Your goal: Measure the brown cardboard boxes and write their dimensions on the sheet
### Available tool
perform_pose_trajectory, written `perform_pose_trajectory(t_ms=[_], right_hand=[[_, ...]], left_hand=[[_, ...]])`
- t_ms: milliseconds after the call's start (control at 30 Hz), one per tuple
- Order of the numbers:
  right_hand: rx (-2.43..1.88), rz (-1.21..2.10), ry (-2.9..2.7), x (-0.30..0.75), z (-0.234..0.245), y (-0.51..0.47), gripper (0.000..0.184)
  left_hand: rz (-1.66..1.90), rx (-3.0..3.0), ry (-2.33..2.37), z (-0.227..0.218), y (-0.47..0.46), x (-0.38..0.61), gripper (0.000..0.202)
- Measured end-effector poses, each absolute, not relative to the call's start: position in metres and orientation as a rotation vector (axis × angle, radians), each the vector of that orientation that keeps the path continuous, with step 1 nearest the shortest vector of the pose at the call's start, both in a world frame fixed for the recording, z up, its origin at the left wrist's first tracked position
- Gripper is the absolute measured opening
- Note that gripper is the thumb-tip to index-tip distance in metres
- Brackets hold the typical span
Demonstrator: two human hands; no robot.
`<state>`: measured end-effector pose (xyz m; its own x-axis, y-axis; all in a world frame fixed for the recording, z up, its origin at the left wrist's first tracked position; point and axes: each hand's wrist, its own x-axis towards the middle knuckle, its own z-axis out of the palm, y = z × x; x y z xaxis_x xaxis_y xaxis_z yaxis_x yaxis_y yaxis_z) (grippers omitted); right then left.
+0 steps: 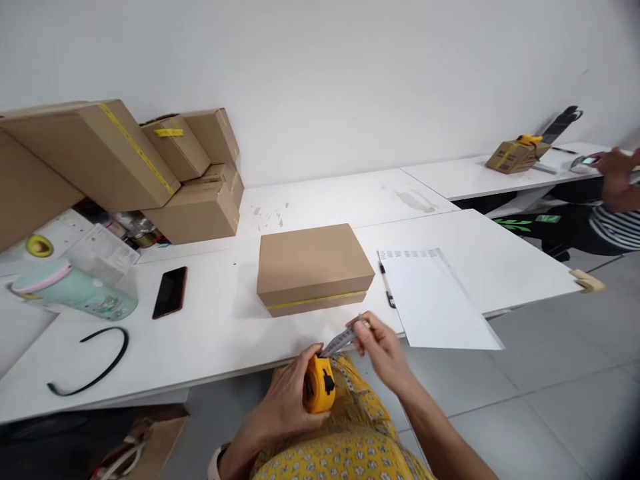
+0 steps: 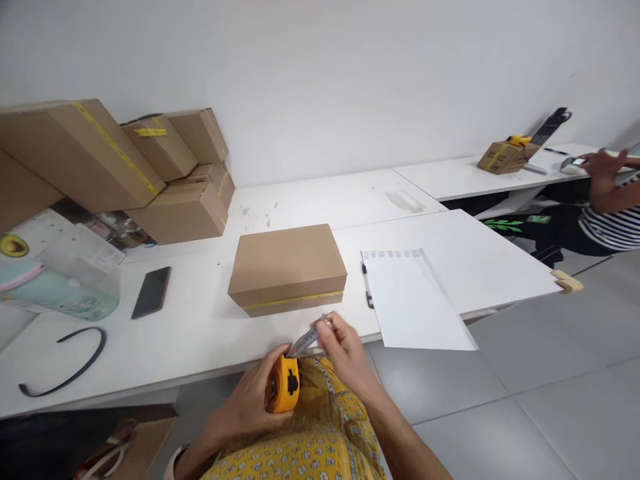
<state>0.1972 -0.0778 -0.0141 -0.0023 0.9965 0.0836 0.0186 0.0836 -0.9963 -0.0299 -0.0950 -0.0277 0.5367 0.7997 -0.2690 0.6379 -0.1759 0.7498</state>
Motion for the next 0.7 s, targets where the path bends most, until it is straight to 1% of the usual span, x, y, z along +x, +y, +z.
perform_pose_trajectory(t_ms=[100, 200, 267, 333, 367, 400, 433, 533, 667, 700], right_hand=[[-1.172, 1.24, -1.36, 0.172, -0.032, -0.089, 0.045], [-1.248, 1.165, -1.463, 0.172, -0.046, -0.089, 0.047], [-1.434, 0.943, -1.414, 0.193, -0.054, -0.075, 0.049], [-1.703, 0.612, -1.261, 0.226, -0.061, -0.051, 0.047], [-1.836, 0.46, -1.206, 0.244, -0.065, -0.036, 0.043], [-1.955, 0.382, -1.187, 0.26, -0.069, -0.02, 0.036], [-2.072, 0.349, -1.184, 0.273, -0.073, -0.005, 0.032], [-2.256, 0.393, -1.178, 0.294, -0.084, 0.033, 0.031], [-2.195, 0.453, -1.106, 0.3, -0.098, 0.054, 0.016], [-2.161, 0.45, -1.1, 0.305, -0.099, 0.054, 0.015]], left_hand=[[0.315, 1.837, 1.199, -0.031, -0.103, -0.034, 0.098], [0.444, 1.787, 1.262, -0.036, -0.106, -0.048, 0.097], [0.547, 1.737, 1.393, -0.038, -0.101, -0.063, 0.091], [0.632, 1.692, 1.621, -0.037, -0.088, -0.084, 0.084], [0.643, 1.679, 1.771, -0.036, -0.08, -0.096, 0.081], [0.6, 1.669, 1.943, -0.035, -0.071, -0.107, 0.079], [0.518, 1.65, 2.116, -0.034, -0.062, -0.117, 0.078], [0.338, 1.622, 2.393, -0.036, -0.036, -0.141, 0.074], [0.297, 1.667, 2.469, -0.045, -0.014, -0.153, 0.066], [0.297, 1.698, 2.479, -0.048, -0.011, -0.155, 0.064]])
